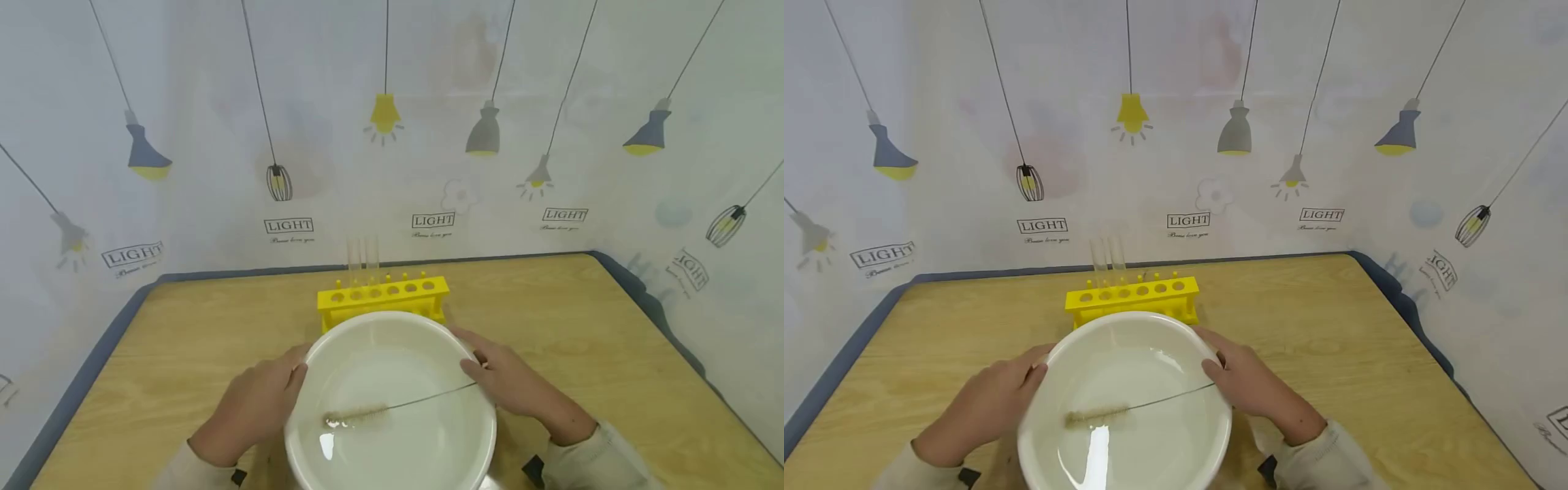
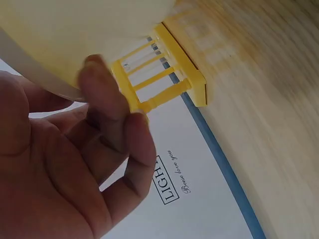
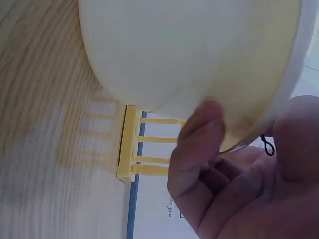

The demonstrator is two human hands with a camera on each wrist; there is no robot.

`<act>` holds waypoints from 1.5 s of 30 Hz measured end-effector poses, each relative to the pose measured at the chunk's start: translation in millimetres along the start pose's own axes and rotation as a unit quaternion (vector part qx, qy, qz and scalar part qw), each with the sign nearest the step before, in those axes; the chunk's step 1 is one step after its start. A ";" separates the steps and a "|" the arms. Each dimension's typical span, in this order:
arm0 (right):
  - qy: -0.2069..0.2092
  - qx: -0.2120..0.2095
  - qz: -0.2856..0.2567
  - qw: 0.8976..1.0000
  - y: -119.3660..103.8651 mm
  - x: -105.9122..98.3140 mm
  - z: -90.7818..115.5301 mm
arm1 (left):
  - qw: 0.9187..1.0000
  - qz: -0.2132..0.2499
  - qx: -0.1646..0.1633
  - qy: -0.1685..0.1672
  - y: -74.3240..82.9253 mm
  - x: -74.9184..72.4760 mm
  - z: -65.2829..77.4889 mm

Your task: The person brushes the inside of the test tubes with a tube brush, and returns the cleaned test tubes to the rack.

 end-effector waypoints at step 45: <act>-0.026 0.021 -0.050 0.998 17.9 -24.2 4.7 | 0.987 0.145 -0.010 -0.072 -14.9 -2.9 -72.2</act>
Point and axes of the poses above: each hand's wrist, its own z-axis away from the middle knuckle, its own x-axis out of the palm, y = z × x, the point moved 5 cm from there along -z, towards the middle knuckle, and after that the axes turned 8 degrees about -y, right-handed, at the moved point
